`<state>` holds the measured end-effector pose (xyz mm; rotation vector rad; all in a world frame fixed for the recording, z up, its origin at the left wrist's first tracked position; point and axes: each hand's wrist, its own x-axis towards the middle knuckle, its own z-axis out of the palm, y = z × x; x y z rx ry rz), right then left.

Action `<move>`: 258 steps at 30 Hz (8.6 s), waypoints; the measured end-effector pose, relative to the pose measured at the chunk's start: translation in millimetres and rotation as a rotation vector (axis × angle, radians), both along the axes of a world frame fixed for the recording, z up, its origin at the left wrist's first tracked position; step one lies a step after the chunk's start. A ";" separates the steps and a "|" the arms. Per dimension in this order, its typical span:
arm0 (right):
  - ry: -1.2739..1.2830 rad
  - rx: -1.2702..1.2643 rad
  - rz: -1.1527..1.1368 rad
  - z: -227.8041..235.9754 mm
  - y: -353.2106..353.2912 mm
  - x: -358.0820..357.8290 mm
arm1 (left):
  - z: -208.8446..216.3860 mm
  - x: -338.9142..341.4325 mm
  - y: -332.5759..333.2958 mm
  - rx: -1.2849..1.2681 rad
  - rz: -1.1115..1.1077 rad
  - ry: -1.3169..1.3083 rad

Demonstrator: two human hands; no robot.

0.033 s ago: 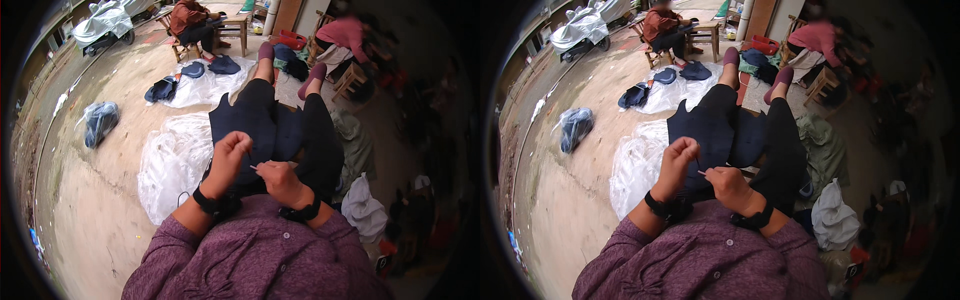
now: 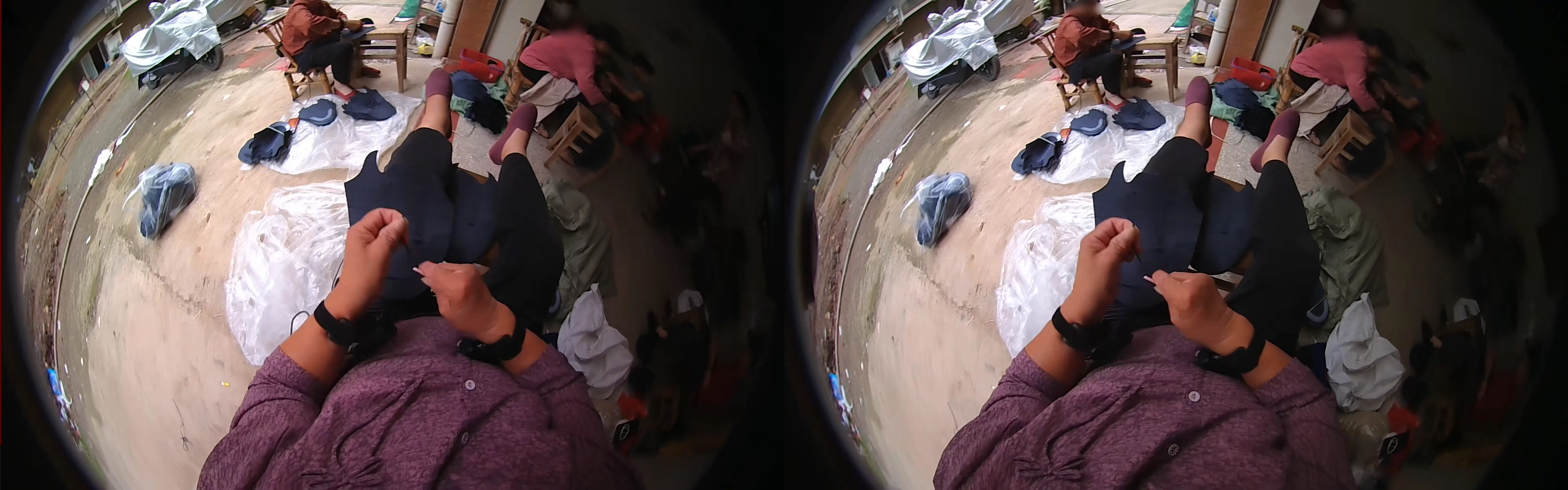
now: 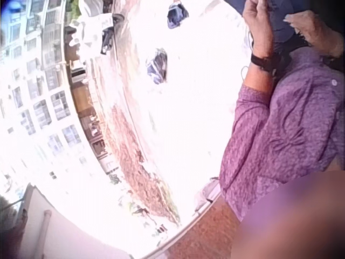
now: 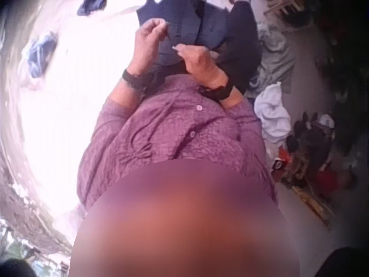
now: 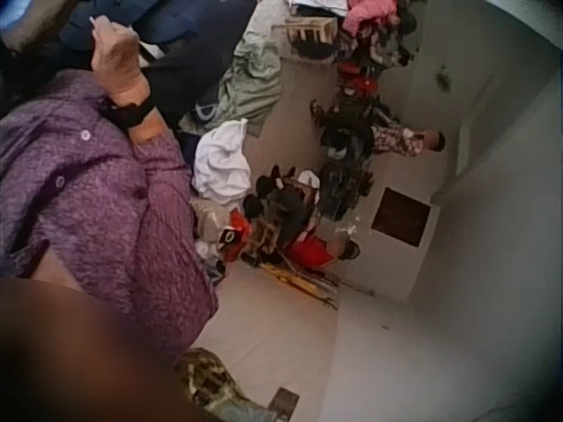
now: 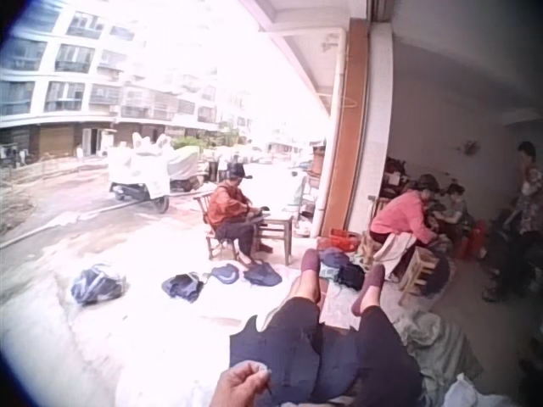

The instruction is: The recorder is hand-stitching a piece of dark footwear material using a needle and thread.

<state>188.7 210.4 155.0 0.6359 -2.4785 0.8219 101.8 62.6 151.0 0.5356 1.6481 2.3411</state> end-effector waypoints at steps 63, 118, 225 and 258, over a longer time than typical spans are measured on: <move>-0.651 -0.769 0.138 -13.1 -26.9 -38.1 | -73.2 25.2 -92.1 -0.420 -0.282 0.080; -0.768 -0.712 0.066 10.7 41.6 -19.0 | 4.1 30.9 -37.0 -0.504 -0.430 0.136; -0.229 0.423 0.076 -8.4 38.0 -141.1 | -73.9 -100.1 -27.5 0.018 -0.163 -0.517; -0.249 0.527 -0.170 -2.6 5.0 -130.8 | -78.7 -100.0 -23.3 0.017 -0.082 -0.426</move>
